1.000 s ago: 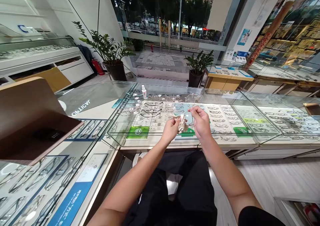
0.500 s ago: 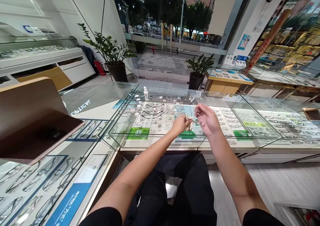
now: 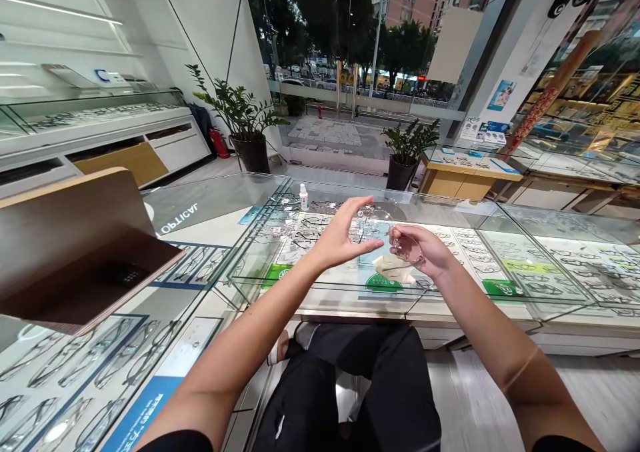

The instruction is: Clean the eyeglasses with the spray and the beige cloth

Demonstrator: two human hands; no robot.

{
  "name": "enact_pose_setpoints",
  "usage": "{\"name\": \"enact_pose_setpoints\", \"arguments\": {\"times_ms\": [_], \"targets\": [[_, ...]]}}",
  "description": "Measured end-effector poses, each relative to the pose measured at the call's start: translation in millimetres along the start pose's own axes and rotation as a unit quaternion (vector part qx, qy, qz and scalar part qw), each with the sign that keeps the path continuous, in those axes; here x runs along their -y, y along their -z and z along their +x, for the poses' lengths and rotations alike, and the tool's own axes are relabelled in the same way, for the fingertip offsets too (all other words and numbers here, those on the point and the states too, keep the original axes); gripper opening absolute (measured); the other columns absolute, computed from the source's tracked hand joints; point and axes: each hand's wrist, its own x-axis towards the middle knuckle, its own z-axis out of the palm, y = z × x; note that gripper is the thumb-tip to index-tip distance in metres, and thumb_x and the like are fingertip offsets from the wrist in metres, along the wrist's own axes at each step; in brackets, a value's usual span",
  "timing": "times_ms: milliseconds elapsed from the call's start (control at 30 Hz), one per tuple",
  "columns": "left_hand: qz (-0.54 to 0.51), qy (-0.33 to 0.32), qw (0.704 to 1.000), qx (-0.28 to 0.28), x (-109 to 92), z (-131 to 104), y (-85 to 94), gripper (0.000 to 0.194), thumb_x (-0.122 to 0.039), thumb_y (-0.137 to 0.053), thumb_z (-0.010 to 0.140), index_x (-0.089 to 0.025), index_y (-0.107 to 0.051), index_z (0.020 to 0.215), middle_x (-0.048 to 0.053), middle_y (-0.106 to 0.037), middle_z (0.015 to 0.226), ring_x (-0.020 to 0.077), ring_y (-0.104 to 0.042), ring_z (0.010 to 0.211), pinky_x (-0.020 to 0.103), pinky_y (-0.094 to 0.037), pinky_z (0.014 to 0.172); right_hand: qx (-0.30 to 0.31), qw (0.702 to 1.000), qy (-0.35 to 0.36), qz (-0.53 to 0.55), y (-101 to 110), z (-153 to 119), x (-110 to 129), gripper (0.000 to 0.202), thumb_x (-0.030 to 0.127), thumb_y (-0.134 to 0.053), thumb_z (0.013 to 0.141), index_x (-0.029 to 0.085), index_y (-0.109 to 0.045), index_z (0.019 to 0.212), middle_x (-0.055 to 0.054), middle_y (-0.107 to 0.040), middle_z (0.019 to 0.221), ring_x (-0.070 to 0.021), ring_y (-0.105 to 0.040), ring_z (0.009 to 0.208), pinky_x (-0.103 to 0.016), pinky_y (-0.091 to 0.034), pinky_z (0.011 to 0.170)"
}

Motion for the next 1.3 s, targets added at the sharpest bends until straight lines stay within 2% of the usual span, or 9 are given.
{"name": "enact_pose_setpoints", "arguments": {"times_ms": [167, 333, 500, 600, 733, 800, 867, 1067, 1300], "targets": [[0.026, 0.038, 0.999, 0.012, -6.3, 10.0, 20.7, 0.056, -0.057, -0.081, 0.085, -0.024, -0.071, 0.128, 0.008, -0.075, 0.118, 0.024, -0.07, 0.107, 0.041, -0.059, 0.096, 0.033, 0.998, -0.024, -0.039, -11.8, 19.1, 9.2, 0.03, 0.037, -0.09, 0.069, 0.016, -0.07, 0.067, 0.001, -0.058, 0.075, -0.0101, -0.052, 0.069, -0.026, -0.046, 0.066], [0.027, 0.047, 0.999, -0.001, 1.2, 22.3, 40.7, 0.057, -0.055, -0.086, 0.079, -0.025, -0.072, 0.126, 0.007, -0.077, 0.119, 0.0223, -0.074, 0.104, 0.038, -0.065, 0.088, 0.042, 0.994, -0.029, -0.095, -22.3, 45.5, 30.2, 0.032, 0.041, -0.091, 0.066, 0.016, -0.07, 0.065, 0.0, -0.059, 0.072, -0.011, -0.052, 0.068, -0.027, -0.045, 0.067], [0.073, -0.035, 0.993, -0.082, 9.0, 61.3, 68.1, 0.052, -0.053, -0.087, 0.079, -0.023, -0.074, 0.121, 0.007, -0.077, 0.108, 0.0189, -0.074, 0.095, 0.034, -0.067, 0.082, 0.049, 0.96, 0.113, -0.252, -28.8, 70.4, 84.1, 0.033, 0.053, -0.076, 0.082, 0.02, -0.078, 0.088, -0.005, -0.071, 0.092, -0.0179, -0.061, 0.084, -0.033, -0.049, 0.078], [0.113, -0.113, 0.971, -0.179, 10.7, 94.8, 87.4, 0.054, -0.052, -0.087, 0.08, -0.023, -0.073, 0.123, 0.007, -0.076, 0.107, 0.0182, -0.074, 0.096, 0.034, -0.067, 0.084, -0.044, 0.886, 0.316, -0.336, -28.6, 78.5, 111.7, 0.046, 0.057, -0.069, 0.088, 0.029, -0.071, 0.125, -0.007, -0.07, 0.122, -0.0251, -0.063, 0.116, -0.043, -0.052, 0.098], [0.134, -0.208, 0.93, -0.27, 10.5, 133.9, 102.4, 0.053, -0.05, -0.086, 0.083, -0.028, -0.071, 0.129, 0.006, -0.073, 0.117, 0.0184, -0.072, 0.106, 0.034, -0.066, 0.09, -0.18, 0.715, 0.546, -0.398, -35.1, 89.7, 111.2, 0.077, 0.056, -0.075, 0.085, 0.034, -0.046, 0.153, -0.01, -0.052, 0.154, -0.0318, -0.053, 0.141, -0.052, -0.054, 0.106], [0.143, -0.242, 0.912, -0.297, 12.7, 145.1, 101.6, 0.055, -0.049, -0.087, 0.082, -0.032, -0.071, 0.131, 0.005, -0.071, 0.12, 0.0193, -0.071, 0.11, 0.034, -0.066, 0.093, -0.262, 0.617, 0.613, -0.42, -41.4, 99.3, 99.2, 0.086, 0.055, -0.075, 0.085, 0.036, -0.035, 0.159, -0.012, -0.044, 0.16, -0.0349, -0.05, 0.145, -0.056, -0.055, 0.105], [0.146, -0.257, 0.903, -0.313, 18.4, 148.4, 95.4, 0.057, -0.048, -0.088, 0.081, -0.034, -0.07, 0.133, 0.005, -0.07, 0.121, 0.0195, -0.071, 0.11, 0.034, -0.066, 0.093, -0.313, 0.563, 0.636, -0.425, -46.3, 110.8, 85.7, 0.087, 0.053, -0.073, 0.089, 0.037, -0.029, 0.163, -0.013, -0.044, 0.16, -0.036, -0.051, 0.144, -0.057, -0.057, 0.102], [0.113, -0.21, 0.91, -0.34, 51.9, 130.4, 67.2, 0.056, -0.042, -0.088, 0.083, -0.032, -0.069, 0.135, 0.004, -0.069, 0.118, 0.018, -0.071, 0.105, 0.033, -0.068, 0.09, -0.295, 0.565, 0.659, -0.399, -44.0, 137.2, 59.8, 0.06, 0.04, -0.072, 0.095, 0.035, -0.051, 0.151, -0.009, -0.065, 0.135, -0.0298, -0.066, 0.123, -0.049, -0.064, 0.092], [0.083, -0.191, 0.903, -0.376, 73.8, 131.1, 57.0, 0.063, -0.046, -0.09, 0.08, -0.027, -0.062, 0.134, 0.007, -0.068, 0.125, 0.0231, -0.07, 0.12, 0.038, -0.066, 0.1, -0.297, 0.569, 0.642, -0.42, -41.5, 136.6, 58.7, 0.053, 0.038, -0.073, 0.095, 0.034, -0.057, 0.145, -0.009, -0.063, 0.133, -0.0278, -0.064, 0.121, -0.045, -0.066, 0.087]]}}
